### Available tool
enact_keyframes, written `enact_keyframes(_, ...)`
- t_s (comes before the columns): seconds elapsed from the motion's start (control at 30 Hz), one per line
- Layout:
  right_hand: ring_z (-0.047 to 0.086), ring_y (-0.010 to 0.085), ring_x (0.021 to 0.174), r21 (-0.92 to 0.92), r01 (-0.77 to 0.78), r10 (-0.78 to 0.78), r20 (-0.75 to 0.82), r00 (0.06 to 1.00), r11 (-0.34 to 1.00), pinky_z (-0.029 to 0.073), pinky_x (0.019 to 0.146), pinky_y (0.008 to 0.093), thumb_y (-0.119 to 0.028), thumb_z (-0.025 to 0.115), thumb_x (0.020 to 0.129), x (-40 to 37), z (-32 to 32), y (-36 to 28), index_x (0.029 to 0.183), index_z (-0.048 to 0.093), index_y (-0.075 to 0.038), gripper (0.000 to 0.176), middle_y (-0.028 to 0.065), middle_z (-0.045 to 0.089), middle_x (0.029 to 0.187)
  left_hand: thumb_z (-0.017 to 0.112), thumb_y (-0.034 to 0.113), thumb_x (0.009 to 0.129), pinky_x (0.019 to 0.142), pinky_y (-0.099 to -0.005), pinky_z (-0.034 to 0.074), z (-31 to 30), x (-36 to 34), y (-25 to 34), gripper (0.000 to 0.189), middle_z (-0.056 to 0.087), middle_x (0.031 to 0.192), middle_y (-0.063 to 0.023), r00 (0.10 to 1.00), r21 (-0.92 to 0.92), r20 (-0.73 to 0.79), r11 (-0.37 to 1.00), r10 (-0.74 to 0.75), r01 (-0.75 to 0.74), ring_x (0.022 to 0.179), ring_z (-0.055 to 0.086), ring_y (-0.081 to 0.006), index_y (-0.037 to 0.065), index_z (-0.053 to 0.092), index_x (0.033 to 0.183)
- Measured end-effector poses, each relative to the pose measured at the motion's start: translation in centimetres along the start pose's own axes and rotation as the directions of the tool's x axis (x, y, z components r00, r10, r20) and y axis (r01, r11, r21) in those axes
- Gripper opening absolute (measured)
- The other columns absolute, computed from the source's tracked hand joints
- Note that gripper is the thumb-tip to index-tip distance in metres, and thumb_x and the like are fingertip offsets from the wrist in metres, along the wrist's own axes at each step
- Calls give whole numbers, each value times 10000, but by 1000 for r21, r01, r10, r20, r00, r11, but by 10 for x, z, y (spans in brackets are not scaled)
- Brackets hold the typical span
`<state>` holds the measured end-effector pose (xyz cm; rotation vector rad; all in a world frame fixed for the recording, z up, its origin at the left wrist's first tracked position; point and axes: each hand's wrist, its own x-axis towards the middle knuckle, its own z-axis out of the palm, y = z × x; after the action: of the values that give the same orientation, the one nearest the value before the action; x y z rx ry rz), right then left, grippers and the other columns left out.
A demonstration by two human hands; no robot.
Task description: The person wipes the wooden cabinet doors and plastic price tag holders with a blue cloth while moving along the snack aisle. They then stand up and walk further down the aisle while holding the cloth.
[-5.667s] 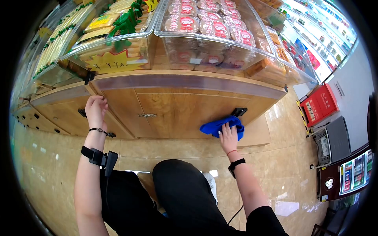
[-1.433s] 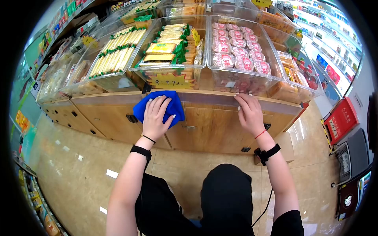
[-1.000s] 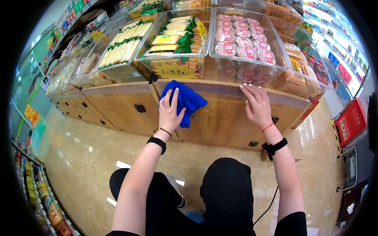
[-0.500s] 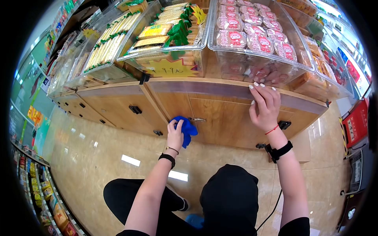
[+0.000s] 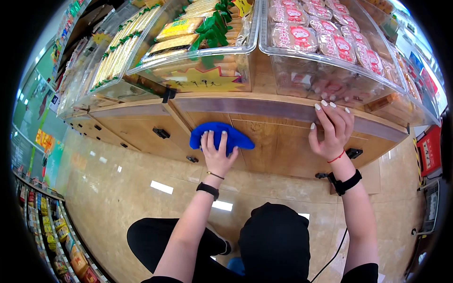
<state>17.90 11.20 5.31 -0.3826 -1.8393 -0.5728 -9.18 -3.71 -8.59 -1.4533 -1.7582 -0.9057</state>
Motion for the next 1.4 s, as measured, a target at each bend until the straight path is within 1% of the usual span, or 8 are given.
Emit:
enact_keyframes(0.27,503,202,1068,-13,-9,9,-1,1000,1000,322,981,385,-139,616,680,0,1,-3,1132,617,-149,453,12,578,1161,664,61,643,980,-471,365,-11,-26,-11,626,389,1302,-194,976,49,207,997,-73,65,1194,373,-385,127,530,1251)
enact_keyframes(0.5,493,221,1077,-23,21,-22,-5,1000,1000,325,973,394,-144,615,690,1,3,-2,1141,605,-144,451,26,569,1167,491,-9,702,1009,-490,301,-39,53,-4,576,368,1368,-228,998,-46,-43,998,-41,39,1186,353,-423,54,506,1274)
enact_keyframes(0.6,492,228,1075,-27,25,-25,-6,1000,999,322,981,399,-146,616,691,0,3,-2,1149,599,-141,458,30,566,1171,538,11,683,989,-486,321,-18,15,-21,554,387,1350,-217,1000,15,10,1000,2,-2,1165,371,-410,70,540,1234)
enact_keyframes(0.67,492,231,1072,-28,27,-27,-9,1000,999,323,981,403,-149,617,691,-1,3,-2,1154,596,-140,463,33,565,1172,640,33,655,917,-440,399,-3,-26,-22,574,461,1277,-133,994,55,74,995,-85,81,1123,434,-344,180,581,1206)
enact_keyframes(0.83,492,237,1069,-25,31,-31,0,1000,999,328,972,410,-146,619,692,0,2,-2,1167,586,-134,477,38,558,1177,589,-25,684,933,-395,453,3,-95,-31,666,392,1310,-135,894,23,447,999,-41,35,1168,410,-334,175,479,1309)
enact_keyframes(0.93,488,239,1069,-20,25,-25,8,1000,999,327,969,414,-143,623,691,1,2,-5,1172,582,-129,483,39,551,1180,585,-30,680,930,-398,453,-10,-72,-37,673,386,1312,-136,916,13,400,999,25,-33,1169,408,-333,175,476,1311)
enact_keyframes(1.17,481,241,1070,-22,33,-32,19,999,999,331,945,417,-136,623,693,0,2,-4,1180,573,-117,489,46,540,1181,518,-24,708,1004,-471,334,-54,54,-16,610,349,1352,-190,996,-15,6,996,-86,87,1180,358,-395,103,488,1304)
enact_keyframes(1.4,491,241,1061,-48,67,-67,-5,998,997,334,935,415,-165,615,715,-2,6,-1,1183,563,-114,474,52,539,1185,602,17,661,970,-469,362,-5,-12,-30,564,377,1312,-155,1000,10,12,1000,-28,28,1140,368,-381,165,583,1205)
